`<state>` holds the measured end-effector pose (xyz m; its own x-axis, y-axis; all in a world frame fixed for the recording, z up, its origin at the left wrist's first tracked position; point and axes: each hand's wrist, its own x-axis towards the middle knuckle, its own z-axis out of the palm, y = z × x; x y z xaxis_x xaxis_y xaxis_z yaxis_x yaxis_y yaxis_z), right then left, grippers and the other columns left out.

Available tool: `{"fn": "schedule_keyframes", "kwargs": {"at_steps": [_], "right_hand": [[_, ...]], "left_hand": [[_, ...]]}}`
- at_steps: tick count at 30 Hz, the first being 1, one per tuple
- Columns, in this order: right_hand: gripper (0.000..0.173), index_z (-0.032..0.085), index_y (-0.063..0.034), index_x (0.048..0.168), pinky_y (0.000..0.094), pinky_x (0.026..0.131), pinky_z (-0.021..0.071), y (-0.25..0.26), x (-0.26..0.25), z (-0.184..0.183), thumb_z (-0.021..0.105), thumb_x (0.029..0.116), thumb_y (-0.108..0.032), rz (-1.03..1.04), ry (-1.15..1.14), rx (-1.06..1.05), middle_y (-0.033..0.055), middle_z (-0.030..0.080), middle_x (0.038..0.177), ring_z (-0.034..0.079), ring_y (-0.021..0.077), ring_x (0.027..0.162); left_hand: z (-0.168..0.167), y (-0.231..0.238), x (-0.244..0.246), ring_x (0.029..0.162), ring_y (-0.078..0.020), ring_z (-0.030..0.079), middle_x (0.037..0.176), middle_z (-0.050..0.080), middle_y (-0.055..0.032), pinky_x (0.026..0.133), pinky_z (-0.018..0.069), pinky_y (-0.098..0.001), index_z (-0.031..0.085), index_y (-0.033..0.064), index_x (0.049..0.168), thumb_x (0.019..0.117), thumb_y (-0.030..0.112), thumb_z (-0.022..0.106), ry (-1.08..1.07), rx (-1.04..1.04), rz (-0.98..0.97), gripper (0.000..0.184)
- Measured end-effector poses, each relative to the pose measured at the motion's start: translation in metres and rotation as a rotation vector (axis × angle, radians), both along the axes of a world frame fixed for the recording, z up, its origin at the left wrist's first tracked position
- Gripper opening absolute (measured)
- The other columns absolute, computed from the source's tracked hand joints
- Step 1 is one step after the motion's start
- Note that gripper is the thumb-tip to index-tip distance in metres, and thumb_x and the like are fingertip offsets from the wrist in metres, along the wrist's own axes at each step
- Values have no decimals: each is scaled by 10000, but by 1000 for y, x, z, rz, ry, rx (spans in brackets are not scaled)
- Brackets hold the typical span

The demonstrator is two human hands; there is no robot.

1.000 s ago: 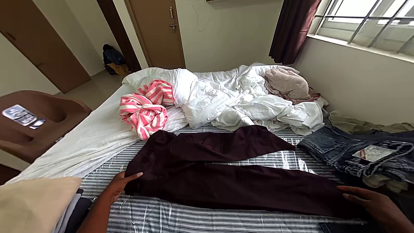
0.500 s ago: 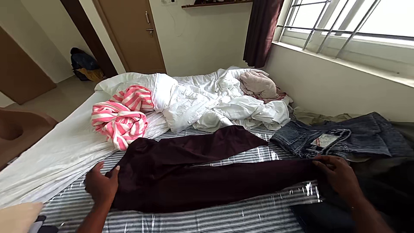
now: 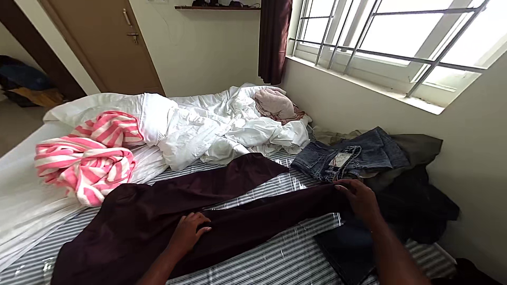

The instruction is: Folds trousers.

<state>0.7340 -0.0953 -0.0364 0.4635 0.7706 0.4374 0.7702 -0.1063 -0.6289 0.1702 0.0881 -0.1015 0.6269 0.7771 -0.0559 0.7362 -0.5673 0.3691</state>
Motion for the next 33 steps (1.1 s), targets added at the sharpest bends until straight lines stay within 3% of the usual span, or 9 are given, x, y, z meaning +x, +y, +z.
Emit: {"fn": "schedule_keyframes", "kwargs": {"at_steps": [3,10,14,17,20,24,28,30,33], "right_hand": [[136,727,-58,1064,481,799,596,3,-2,-2,735,964,-150,-21,138,54,105,728,1022,706,232,872],[176,600,-33,1148,386,763,568,13,-27,10,565,1066,-184,66,331,194,88,675,906,664,159,807],[136,608,-56,1134,357,656,579,10,-41,25,592,1049,-161,124,383,216,74,681,832,668,150,708],[126,679,-108,1032,290,688,564,-6,-38,46,604,1010,-206,387,582,-44,8,686,848,651,94,748],[180,708,-188,957,185,672,531,-11,-28,49,674,957,-365,656,725,-305,-69,679,807,630,5,719],[209,712,-78,1038,295,703,572,7,-31,13,570,1064,-228,335,620,-296,29,712,842,666,91,740],[254,695,8,1178,580,924,530,31,-22,-53,637,1037,-195,-30,319,-405,214,722,1061,697,345,984],[252,701,-1,1203,588,981,513,30,-17,-67,619,1043,-178,-55,283,-443,213,720,1136,690,356,1071],[247,707,9,1162,618,965,492,33,-19,-64,591,1059,-184,-129,256,-455,239,711,1118,674,393,1072]], "left_hand": [[1,2,-10,1142,-238,647,1147,727,-51,1059,455,-471,773,145,1109,1039,353,582,-150,68,22,291],[50,5,-26,943,-46,667,1029,711,-28,876,560,-236,697,65,1116,1052,301,548,-656,180,110,286],[76,5,-57,899,-66,666,996,713,-10,846,562,-278,714,95,1084,960,440,682,-519,-19,52,369],[99,5,-82,858,-119,681,911,737,-52,846,558,-383,764,51,972,847,422,812,-287,-284,21,394],[111,6,-95,705,-9,627,758,700,54,700,531,-269,761,92,840,790,446,837,-285,-454,-18,366],[95,11,-73,909,-86,689,975,750,-5,866,566,-336,772,94,1025,912,369,757,-434,-253,118,298],[58,25,-59,1337,-306,539,1389,619,-110,1140,393,-568,663,149,1342,921,470,724,-235,-126,241,533],[60,25,-71,1426,-381,434,1512,524,-103,1128,313,-698,612,211,1418,911,526,720,-89,-129,333,608],[64,31,-125,1420,-496,402,1522,488,-222,1115,288,-749,579,113,1446,906,490,752,-92,-48,506,681]]}}
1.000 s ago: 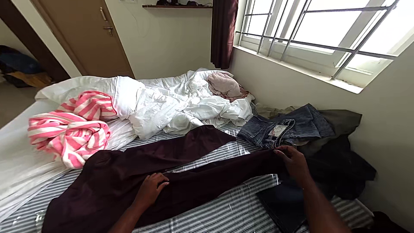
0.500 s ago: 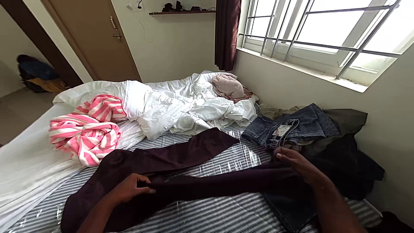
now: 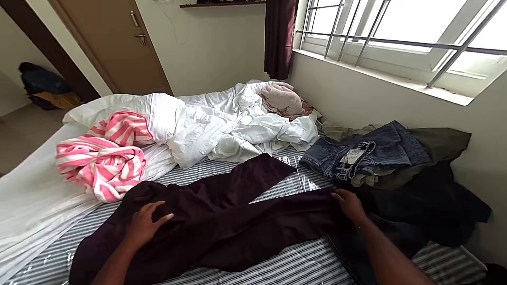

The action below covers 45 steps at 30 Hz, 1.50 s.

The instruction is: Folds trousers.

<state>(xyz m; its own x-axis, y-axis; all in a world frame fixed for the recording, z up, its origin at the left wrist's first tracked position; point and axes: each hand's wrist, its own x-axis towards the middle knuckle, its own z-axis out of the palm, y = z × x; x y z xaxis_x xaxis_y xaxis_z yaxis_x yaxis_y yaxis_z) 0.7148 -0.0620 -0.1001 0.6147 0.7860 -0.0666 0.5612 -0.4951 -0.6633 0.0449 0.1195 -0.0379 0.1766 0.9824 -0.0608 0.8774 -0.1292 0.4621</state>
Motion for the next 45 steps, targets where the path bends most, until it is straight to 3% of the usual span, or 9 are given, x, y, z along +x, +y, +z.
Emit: {"fn": "schedule_keyframes", "kwargs": {"at_steps": [6,9,12,16,25,30,33,37,45], "right_hand": [[489,695,22,1174,654,952,463,4,4,-11,579,1049,-436,38,45,-175,275,688,1123,649,432,1073],[408,700,64,1112,638,939,478,3,10,-11,672,1016,-331,104,138,-221,289,684,1087,649,419,1040],[292,697,41,1153,615,927,489,-4,20,-20,675,1013,-213,126,214,-161,268,686,1109,653,383,1035],[312,678,51,1164,627,929,472,-7,29,-31,607,1055,-232,122,160,-136,289,672,1119,639,403,1045],[311,654,84,1177,740,970,408,-1,35,-20,576,1065,-195,-4,-104,121,374,637,1157,599,538,1130],[325,678,53,1185,742,1006,390,-10,38,-27,598,1052,-232,-63,-157,83,357,653,1182,600,533,1167],[336,682,48,1184,738,1004,392,-9,41,-28,610,1048,-251,-99,-139,78,348,658,1179,603,525,1165],[367,675,78,1187,704,1039,391,-9,42,-33,614,1043,-253,-92,-92,64,370,642,1203,596,519,1182],[435,636,93,1249,606,1063,417,-9,33,-28,558,1061,-291,-75,-10,-65,348,618,1269,589,442,1219]], "left_hand": [[-1,-29,-121,1453,-543,325,1535,362,-388,1145,275,-715,349,-50,1549,917,573,702,-74,21,790,956],[-12,-61,-147,1462,-487,341,1568,334,-354,1164,306,-656,262,-70,1569,927,605,674,-388,-107,907,1019],[-22,-97,-152,1461,-347,395,1592,399,-172,1147,370,-610,368,80,1557,984,479,658,-786,-309,799,756],[-53,-130,-178,1160,-221,617,1311,631,-155,959,525,-396,526,-6,1367,919,76,745,-812,-242,582,505],[-13,-75,-162,946,-186,661,1049,675,-170,906,545,-407,612,-66,1205,1066,241,563,-667,412,554,340],[2,-46,-142,1085,-435,660,1094,704,-271,990,456,-657,710,-26,1152,1006,304,679,-196,279,634,363],[-5,-36,-140,1117,-348,669,1236,686,-217,993,513,-555,702,-10,1218,961,249,747,-439,304,641,368],[-39,-59,-165,1155,-299,628,1330,612,-213,981,506,-482,501,-13,1430,1090,329,500,-893,170,692,483],[-80,-121,-192,1031,-139,645,1131,696,-91,927,526,-328,669,-7,1180,981,193,693,-762,-31,474,283]]}}
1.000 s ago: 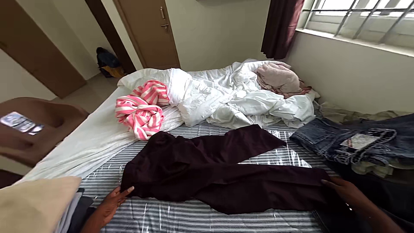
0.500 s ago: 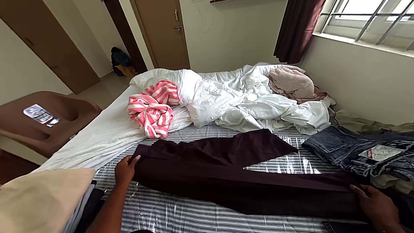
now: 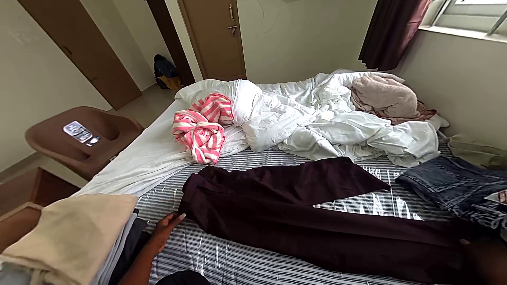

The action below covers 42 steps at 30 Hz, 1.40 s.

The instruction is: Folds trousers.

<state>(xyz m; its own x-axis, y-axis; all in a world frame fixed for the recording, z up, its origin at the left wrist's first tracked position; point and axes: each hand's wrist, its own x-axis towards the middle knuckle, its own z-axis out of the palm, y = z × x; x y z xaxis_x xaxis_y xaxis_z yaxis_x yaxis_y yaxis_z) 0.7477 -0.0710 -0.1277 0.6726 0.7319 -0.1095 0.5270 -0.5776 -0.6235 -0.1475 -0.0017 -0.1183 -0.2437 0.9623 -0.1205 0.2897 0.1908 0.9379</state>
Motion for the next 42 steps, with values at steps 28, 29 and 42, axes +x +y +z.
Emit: {"fn": "schedule_keyframes", "kwargs": {"at_steps": [28,29,42], "right_hand": [[602,379,-40,1512,418,815,587,-14,-14,23,599,1046,-351,-10,512,47,201,562,1328,663,243,1007],[596,343,-43,1529,398,836,586,-21,-28,38,584,1055,-313,-6,541,11,198,542,1362,660,231,1039],[545,388,-46,1478,264,679,543,-28,-7,34,625,1025,-235,-28,487,-26,73,576,1081,602,78,748]], "left_hand": [[78,68,72,1085,-369,677,1088,736,-194,992,476,-618,766,44,1092,988,348,703,520,-52,291,328],[69,64,67,1041,-342,684,1059,737,-184,967,494,-592,763,33,1077,985,339,709,463,-5,274,324],[46,-24,23,1019,-236,630,1157,669,-139,844,529,-448,684,14,1166,968,385,714,101,-173,41,421]]}}
